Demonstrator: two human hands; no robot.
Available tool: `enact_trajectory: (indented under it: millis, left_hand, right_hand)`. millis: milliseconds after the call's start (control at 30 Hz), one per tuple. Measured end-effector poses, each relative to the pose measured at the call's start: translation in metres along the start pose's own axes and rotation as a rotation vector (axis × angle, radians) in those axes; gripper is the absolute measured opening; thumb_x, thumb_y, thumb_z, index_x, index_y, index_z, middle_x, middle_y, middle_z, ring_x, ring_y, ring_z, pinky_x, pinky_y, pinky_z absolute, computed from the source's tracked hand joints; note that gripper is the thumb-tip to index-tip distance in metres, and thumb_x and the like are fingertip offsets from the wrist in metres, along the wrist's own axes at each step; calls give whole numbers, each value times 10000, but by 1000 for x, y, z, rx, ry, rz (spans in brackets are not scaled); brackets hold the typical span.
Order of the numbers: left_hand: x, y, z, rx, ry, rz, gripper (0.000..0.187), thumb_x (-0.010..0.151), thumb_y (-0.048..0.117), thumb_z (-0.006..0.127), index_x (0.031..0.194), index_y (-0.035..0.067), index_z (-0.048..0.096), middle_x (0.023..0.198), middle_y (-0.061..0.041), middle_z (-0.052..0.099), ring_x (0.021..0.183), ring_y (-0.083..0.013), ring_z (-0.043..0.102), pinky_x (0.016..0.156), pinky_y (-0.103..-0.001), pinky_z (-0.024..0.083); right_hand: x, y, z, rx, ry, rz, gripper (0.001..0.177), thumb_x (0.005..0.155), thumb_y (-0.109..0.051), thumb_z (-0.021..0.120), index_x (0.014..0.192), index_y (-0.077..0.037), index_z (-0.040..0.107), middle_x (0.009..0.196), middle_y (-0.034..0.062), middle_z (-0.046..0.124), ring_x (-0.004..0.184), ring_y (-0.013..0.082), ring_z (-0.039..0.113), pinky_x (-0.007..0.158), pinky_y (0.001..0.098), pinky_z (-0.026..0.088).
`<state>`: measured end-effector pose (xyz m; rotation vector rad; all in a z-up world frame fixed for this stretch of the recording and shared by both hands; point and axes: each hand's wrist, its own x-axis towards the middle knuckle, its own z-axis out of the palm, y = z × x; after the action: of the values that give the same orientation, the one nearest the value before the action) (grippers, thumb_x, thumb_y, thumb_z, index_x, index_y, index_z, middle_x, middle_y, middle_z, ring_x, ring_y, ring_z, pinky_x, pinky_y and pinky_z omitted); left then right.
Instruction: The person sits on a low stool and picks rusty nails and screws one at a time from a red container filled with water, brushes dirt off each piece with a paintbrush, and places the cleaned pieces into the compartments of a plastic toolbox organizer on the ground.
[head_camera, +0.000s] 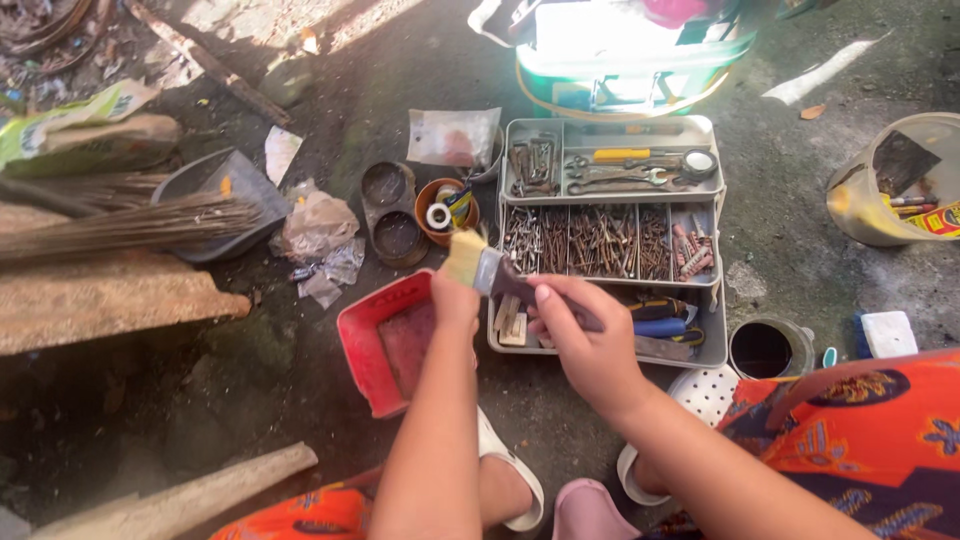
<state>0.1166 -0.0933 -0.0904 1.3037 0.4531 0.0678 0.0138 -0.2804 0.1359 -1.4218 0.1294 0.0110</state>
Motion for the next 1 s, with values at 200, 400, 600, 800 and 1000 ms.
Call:
enact_trajectory:
  millis: [200, 400, 600, 800, 1000]
  left_hand:
    - [59, -2, 93, -67, -76, -206, 208, 941, 108, 717, 1075, -46, 680, 897, -99, 724, 784, -172, 725, 649, -263, 608]
    - [85, 34, 129, 75, -125, -143, 243, 951, 146, 727, 1099, -44, 701, 910, -105, 734, 774, -144, 705, 650, -240, 588]
    - [73, 59, 114, 214, -120, -78, 357, 951, 301, 657, 1176, 25, 678, 1016, -72, 737, 753, -131, 710, 593, -247, 575]
    - [42, 63, -21, 323, -234, -295, 257, 949, 255, 674, 1043, 21, 725, 870, -72, 736, 681, -123, 667, 553, -262, 530]
    - [21, 26, -194, 487, 135, -383, 385, 985, 402, 631, 875, 43, 716, 768, -46, 716, 594, -132, 632, 519, -282, 505]
  right_hand:
    - [8, -17, 1, -84, -75, -117, 237, 987, -85, 620, 1171, 25, 721, 943, 68, 718, 762, 95, 741, 678, 232, 606]
    - [29, -11, -3, -72, 14, -28, 236, 978, -79, 634, 1167, 26, 730, 899, 71, 750, 741, 102, 736, 667, 235, 596]
    - [26, -4, -5, -86, -6, -32, 248, 998, -85, 625, 1195, 23, 731, 865, 72, 743, 744, 101, 718, 689, 234, 586]
    - [23, -4, -1, 52, 45, 52, 271, 1016, -110, 598, 1237, 21, 683, 966, 69, 727, 805, 120, 711, 736, 263, 606]
    - [16, 8, 15, -40, -15, 74, 264, 1046, -125, 609, 1261, 9, 683, 984, 103, 730, 819, 131, 706, 747, 272, 596]
